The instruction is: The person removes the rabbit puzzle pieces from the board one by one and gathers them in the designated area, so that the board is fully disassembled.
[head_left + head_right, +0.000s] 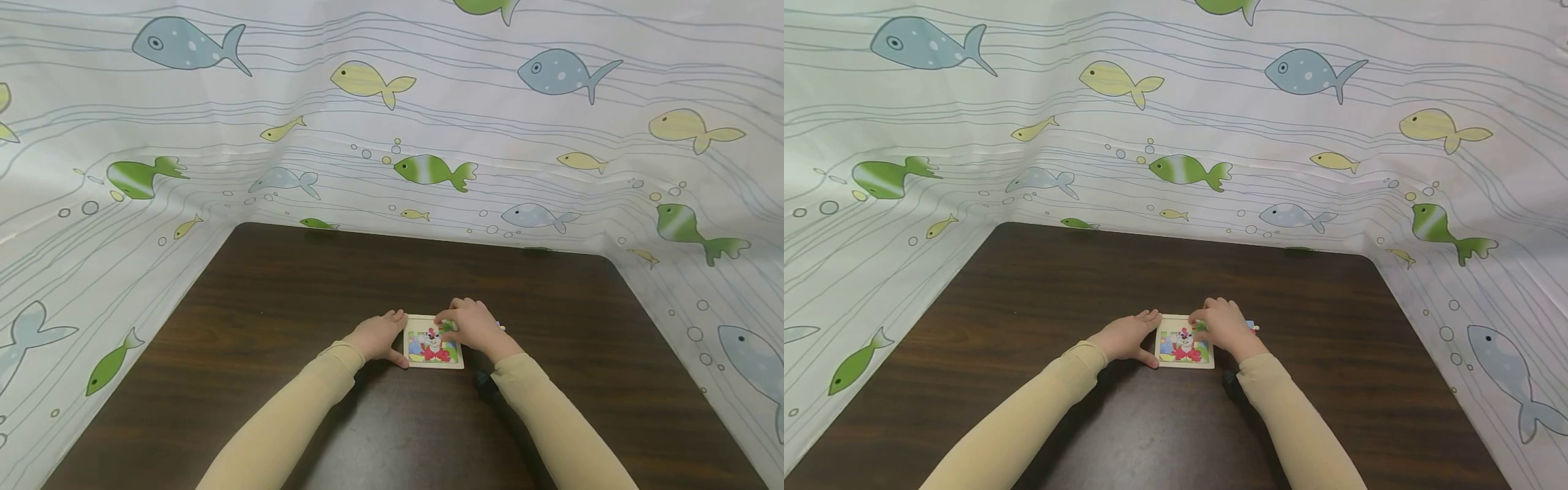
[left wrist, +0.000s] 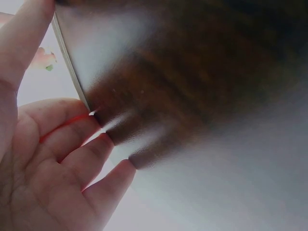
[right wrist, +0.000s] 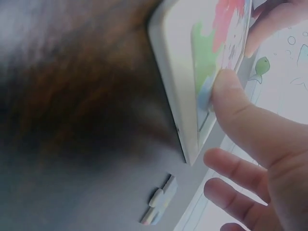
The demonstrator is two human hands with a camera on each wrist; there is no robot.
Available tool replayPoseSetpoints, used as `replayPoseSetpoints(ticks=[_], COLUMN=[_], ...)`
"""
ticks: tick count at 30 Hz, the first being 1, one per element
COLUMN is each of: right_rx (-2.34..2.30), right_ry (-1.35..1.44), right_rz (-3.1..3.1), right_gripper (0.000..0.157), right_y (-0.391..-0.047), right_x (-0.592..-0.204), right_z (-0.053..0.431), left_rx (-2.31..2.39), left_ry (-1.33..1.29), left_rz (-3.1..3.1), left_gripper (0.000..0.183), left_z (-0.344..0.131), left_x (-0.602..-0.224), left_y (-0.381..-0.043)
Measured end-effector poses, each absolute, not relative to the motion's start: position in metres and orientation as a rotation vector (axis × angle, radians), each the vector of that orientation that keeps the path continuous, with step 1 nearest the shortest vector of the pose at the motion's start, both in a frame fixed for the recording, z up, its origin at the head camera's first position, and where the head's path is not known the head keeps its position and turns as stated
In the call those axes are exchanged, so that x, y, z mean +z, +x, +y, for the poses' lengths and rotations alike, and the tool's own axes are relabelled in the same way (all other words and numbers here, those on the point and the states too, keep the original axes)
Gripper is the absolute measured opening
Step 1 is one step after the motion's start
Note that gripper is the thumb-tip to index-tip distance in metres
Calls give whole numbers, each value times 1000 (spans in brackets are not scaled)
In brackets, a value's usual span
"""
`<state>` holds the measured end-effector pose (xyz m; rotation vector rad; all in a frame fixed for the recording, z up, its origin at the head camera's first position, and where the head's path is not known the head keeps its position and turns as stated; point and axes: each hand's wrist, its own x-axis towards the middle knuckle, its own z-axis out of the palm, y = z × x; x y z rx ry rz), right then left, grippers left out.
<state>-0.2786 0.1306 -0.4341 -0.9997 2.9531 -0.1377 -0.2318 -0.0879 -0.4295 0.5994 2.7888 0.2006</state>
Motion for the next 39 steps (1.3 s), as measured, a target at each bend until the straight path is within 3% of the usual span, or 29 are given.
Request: replayPoseSetpoints(ticks=[39], right_rx=[-98], right_ry=[-784], right_rz=[3062], right_gripper=[39], right_y=[-276], right_x=[-434], right_z=[131], left_rx=[215], left_ry=[624], left_rz=[2796], left_gripper=[99], left_z=[-89], left_x=[-428], left_y=[-231])
